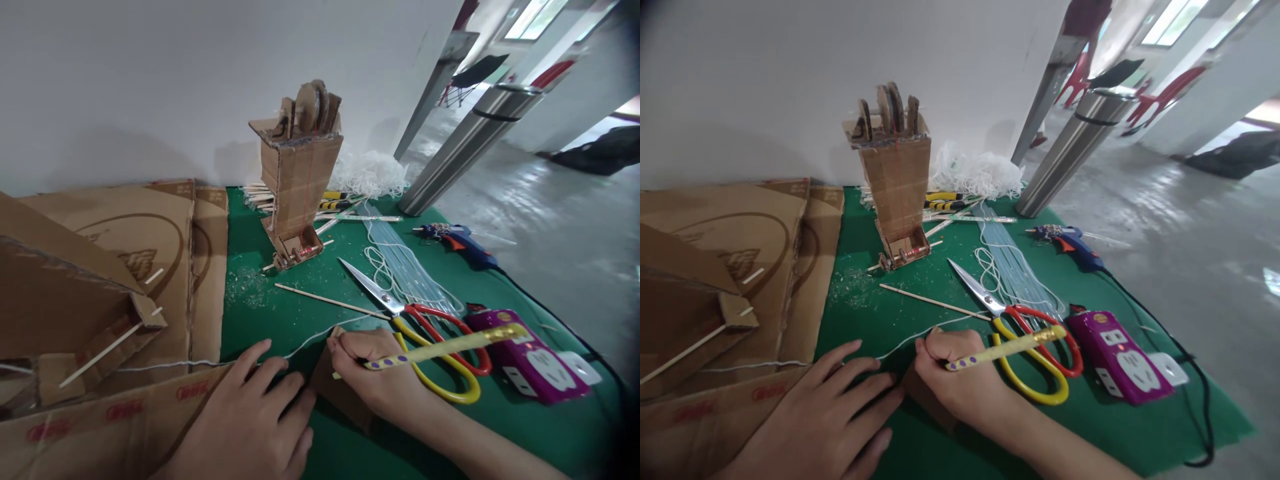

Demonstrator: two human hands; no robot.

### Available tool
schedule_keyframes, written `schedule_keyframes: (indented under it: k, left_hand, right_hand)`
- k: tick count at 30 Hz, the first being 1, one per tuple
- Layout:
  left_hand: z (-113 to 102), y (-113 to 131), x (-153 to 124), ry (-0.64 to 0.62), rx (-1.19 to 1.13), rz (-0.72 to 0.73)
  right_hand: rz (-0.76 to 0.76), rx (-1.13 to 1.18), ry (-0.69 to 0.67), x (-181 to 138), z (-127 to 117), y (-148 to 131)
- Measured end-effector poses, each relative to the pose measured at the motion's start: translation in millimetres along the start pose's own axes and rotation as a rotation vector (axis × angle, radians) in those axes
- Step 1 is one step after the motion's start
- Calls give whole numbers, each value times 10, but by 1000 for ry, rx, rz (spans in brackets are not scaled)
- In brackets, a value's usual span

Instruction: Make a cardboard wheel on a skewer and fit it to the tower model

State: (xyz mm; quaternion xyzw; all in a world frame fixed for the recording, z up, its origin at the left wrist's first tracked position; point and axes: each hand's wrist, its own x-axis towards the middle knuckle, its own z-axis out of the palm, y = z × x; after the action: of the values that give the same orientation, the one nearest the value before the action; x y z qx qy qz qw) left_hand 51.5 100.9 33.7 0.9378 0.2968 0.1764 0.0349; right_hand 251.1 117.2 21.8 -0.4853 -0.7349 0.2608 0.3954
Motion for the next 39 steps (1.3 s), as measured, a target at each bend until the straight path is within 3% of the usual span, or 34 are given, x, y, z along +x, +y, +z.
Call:
schedule_keyframes:
  k: [21, 25, 29, 33, 39]
  left_hand:
    - [3, 6, 7, -8, -10, -13]
    - [-3, 17, 7, -1, -14, -18]
    - [-2, 15, 3, 3, -10, -21]
    - [-6, 0, 4, -9, -18, -5]
    - [0, -3, 7, -11, -7, -4]
  right_hand:
    - [-2, -5, 26, -1, 0, 3]
    - [-1, 28, -35, 3, -5, -5]
    - [-7, 31, 20, -1, -1, -10]
    - [8, 84, -66, -15, 1, -9]
    - [25, 94, -49, -20, 7, -1]
